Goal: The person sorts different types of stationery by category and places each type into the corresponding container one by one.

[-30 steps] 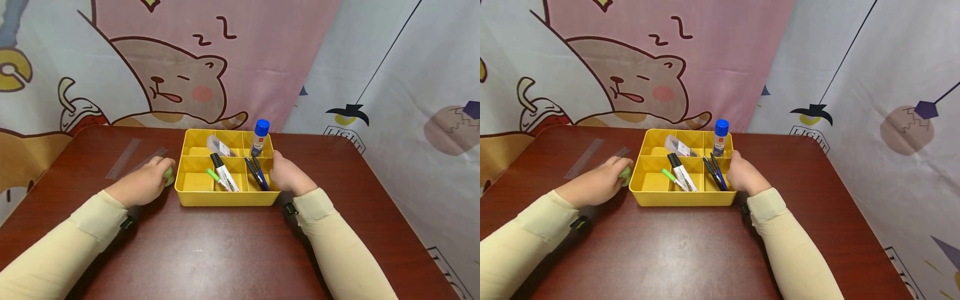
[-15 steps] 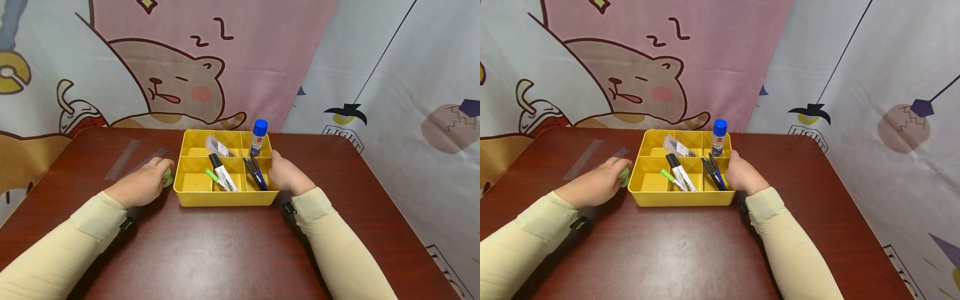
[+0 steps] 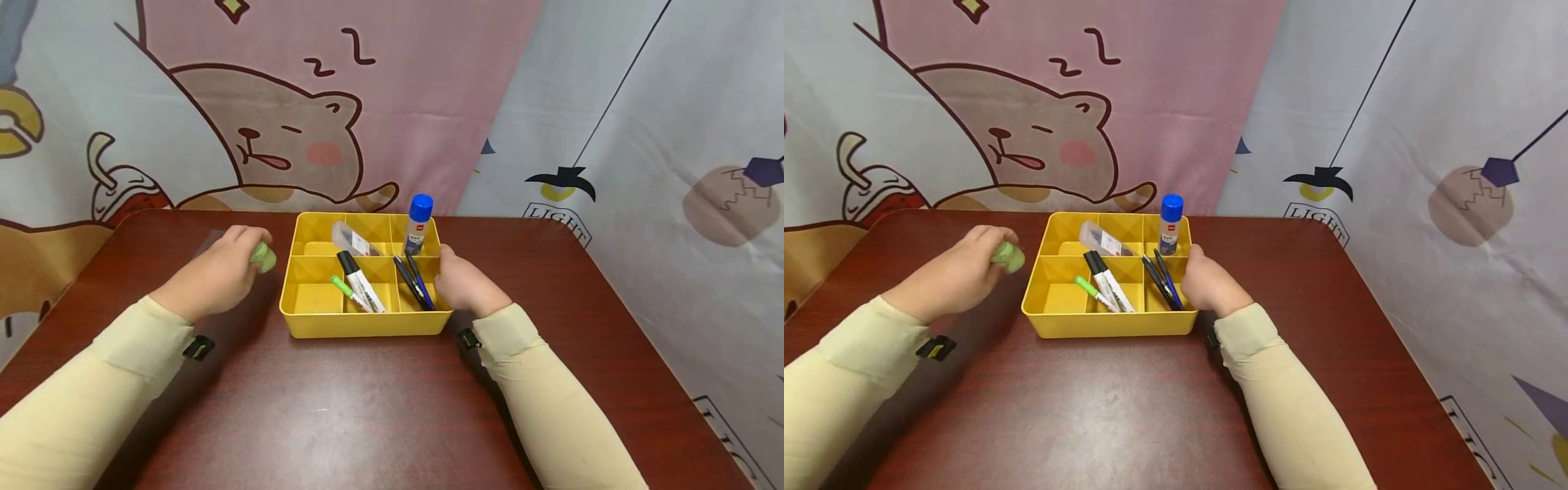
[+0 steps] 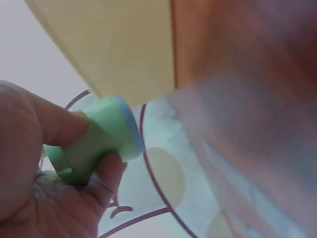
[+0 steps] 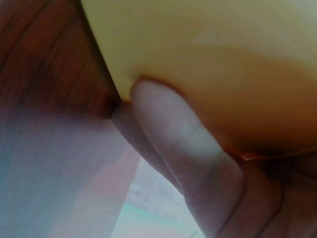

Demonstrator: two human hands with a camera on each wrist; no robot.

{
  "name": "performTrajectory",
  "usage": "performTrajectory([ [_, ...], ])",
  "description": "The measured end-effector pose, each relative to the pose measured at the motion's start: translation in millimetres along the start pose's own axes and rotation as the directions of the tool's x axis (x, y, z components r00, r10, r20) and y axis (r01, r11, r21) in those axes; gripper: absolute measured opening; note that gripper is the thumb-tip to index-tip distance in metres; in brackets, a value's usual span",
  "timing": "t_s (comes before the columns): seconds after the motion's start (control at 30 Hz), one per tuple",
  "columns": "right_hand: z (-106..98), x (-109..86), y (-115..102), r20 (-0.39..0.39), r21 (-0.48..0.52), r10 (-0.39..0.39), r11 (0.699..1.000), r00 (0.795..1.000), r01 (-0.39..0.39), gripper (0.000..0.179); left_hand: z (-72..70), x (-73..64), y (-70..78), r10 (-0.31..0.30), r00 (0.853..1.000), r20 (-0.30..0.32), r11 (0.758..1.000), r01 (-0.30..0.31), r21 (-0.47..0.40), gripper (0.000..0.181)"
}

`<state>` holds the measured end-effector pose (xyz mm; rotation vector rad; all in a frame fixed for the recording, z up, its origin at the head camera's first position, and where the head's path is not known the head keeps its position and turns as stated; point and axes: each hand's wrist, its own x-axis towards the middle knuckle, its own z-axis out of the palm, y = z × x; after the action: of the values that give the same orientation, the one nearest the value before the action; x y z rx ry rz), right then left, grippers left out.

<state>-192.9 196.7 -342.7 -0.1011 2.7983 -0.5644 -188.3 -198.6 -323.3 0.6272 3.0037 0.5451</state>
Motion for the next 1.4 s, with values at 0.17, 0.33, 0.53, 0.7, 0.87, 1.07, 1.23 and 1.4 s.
performTrajectory([
  [0.17,-1.3,-0.6,-1.3,0.016,0.005,0.01,1.0,1.0,-0.01,0.056,-11.8,8.2,9.2,0.05,0.997,-0.059,0.999,-0.051,-0.012,0.037],
  [0.33,-2.1,-1.2,-1.8,0.017,0.008,0.009,1.0,1.0,-0.009,0.057,-16.7,18.8,20.3,0.061,0.997,-0.057,0.997,-0.063,-0.036,0.039],
  [0.53,-1.5,-1.4,-2.0,0.016,0.012,0.012,1.0,1.0,-0.013,0.059,-19.0,30.7,32.4,0.037,0.999,-0.025,0.999,-0.038,-0.029,0.042],
  [0.7,-1.8,-2.1,-2.4,0.015,0.012,0.013,1.0,1.0,-0.013,0.06,-19.7,39.3,37.6,0.039,0.999,-0.015,0.999,-0.039,-0.018,0.042],
  [0.87,-2.0,-2.4,-2.8,0.028,0.03,0.029,0.999,0.999,-0.03,0.061,-20.2,47.9,41.5,0.034,0.999,0.011,0.999,-0.034,-0.005,0.042],
  [1.07,-1.6,-1.2,-1.4,0.037,0.041,0.043,0.998,0.998,-0.044,0.061,-18.9,59.0,43.0,0.03,0.998,0.052,0.999,-0.029,-0.013,0.042],
  [1.23,-0.7,0.4,0.1,0.036,0.037,0.035,0.999,0.999,-0.037,0.062,-14.6,66.8,43.9,0.037,0.995,0.094,0.999,-0.034,-0.026,0.045],
  [1.4,-0.5,0.7,-0.3,0.027,0.022,0.03,0.999,0.999,-0.03,0.061,-10.9,72.4,43.5,0.047,0.993,0.107,0.999,-0.045,-0.018,0.045],
])
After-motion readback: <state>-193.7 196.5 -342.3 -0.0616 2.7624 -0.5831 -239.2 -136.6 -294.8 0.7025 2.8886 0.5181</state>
